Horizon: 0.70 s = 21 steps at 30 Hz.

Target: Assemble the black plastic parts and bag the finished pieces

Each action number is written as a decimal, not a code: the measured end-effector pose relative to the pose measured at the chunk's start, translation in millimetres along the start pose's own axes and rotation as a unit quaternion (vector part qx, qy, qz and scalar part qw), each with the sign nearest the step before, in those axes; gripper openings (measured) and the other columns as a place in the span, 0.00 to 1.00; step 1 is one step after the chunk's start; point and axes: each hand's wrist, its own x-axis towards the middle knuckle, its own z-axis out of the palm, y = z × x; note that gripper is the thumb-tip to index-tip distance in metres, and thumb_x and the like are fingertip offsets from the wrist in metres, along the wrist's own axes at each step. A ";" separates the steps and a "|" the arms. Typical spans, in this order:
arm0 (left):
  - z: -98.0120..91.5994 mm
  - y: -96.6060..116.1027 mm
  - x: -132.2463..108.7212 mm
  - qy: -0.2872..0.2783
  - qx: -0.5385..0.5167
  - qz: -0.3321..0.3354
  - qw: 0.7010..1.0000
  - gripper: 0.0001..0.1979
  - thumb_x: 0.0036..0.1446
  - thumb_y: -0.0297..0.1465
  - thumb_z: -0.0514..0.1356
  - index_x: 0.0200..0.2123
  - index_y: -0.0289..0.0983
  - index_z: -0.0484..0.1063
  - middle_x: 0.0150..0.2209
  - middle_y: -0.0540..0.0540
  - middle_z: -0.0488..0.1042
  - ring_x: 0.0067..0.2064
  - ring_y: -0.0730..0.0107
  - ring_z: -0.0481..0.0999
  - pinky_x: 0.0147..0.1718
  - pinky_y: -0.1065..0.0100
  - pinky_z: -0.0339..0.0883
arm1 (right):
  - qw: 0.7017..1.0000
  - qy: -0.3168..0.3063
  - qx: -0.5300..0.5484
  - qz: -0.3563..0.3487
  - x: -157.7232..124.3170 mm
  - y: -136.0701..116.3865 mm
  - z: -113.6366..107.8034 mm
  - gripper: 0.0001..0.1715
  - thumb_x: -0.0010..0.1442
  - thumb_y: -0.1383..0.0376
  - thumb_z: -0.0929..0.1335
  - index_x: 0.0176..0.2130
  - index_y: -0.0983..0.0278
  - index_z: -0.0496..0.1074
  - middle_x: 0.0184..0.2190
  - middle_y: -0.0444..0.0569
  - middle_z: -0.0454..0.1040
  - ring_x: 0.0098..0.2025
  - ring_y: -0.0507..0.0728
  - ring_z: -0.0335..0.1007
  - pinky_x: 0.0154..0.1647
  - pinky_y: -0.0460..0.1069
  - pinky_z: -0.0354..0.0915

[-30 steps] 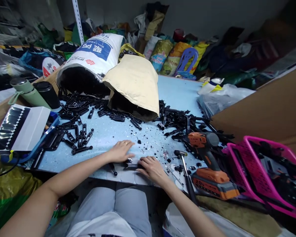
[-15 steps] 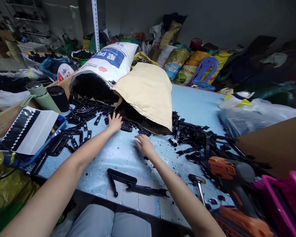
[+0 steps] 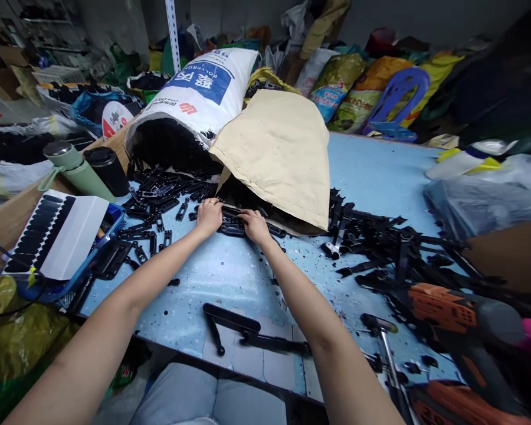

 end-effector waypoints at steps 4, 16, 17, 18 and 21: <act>-14.7 -5.0 -7.1 -0.046 0.002 -0.100 0.994 0.17 0.60 0.26 0.48 0.47 0.35 0.72 0.48 0.39 0.72 0.51 0.59 0.68 0.50 0.61 0.62 | 0.996 -0.034 0.036 -0.075 -24.0 -21.0 -1.2 0.21 0.63 0.68 0.59 0.52 0.60 0.72 0.53 0.49 0.68 0.49 0.59 0.59 0.50 0.53 0.60; -40.1 11.8 -95.7 -0.169 0.047 -0.085 0.981 0.15 0.59 0.34 0.55 0.45 0.30 0.68 0.41 0.34 0.75 0.44 0.52 0.75 0.42 0.60 0.66 | 0.998 0.014 0.052 -0.027 -67.6 -66.1 -10.4 0.20 0.66 0.64 0.58 0.54 0.65 0.68 0.50 0.53 0.69 0.51 0.57 0.61 0.54 0.50 0.57; -41.6 11.5 -100.2 -0.166 0.045 -0.083 0.982 0.12 0.60 0.31 0.54 0.44 0.31 0.69 0.42 0.34 0.75 0.45 0.54 0.75 0.43 0.61 0.66 | 0.998 0.014 0.053 -0.031 -65.5 -71.1 -11.5 0.20 0.66 0.65 0.58 0.53 0.66 0.68 0.49 0.53 0.70 0.51 0.57 0.61 0.54 0.49 0.57; -44.6 9.7 -104.8 -0.151 0.040 -0.084 0.984 0.12 0.60 0.30 0.52 0.44 0.31 0.69 0.42 0.35 0.74 0.45 0.55 0.75 0.44 0.62 0.66 | 0.998 0.010 0.050 -0.039 -62.2 -77.3 -12.2 0.20 0.66 0.65 0.58 0.54 0.66 0.68 0.48 0.53 0.70 0.51 0.57 0.61 0.54 0.49 0.57; -61.3 -3.2 -126.8 -0.053 0.008 -0.086 0.995 0.13 0.62 0.30 0.50 0.44 0.32 0.70 0.43 0.36 0.73 0.46 0.57 0.73 0.45 0.62 0.65 | 0.998 -0.033 0.013 -0.054 -45.8 -102.7 -11.4 0.20 0.66 0.65 0.57 0.54 0.64 0.67 0.49 0.52 0.70 0.51 0.56 0.62 0.53 0.48 0.58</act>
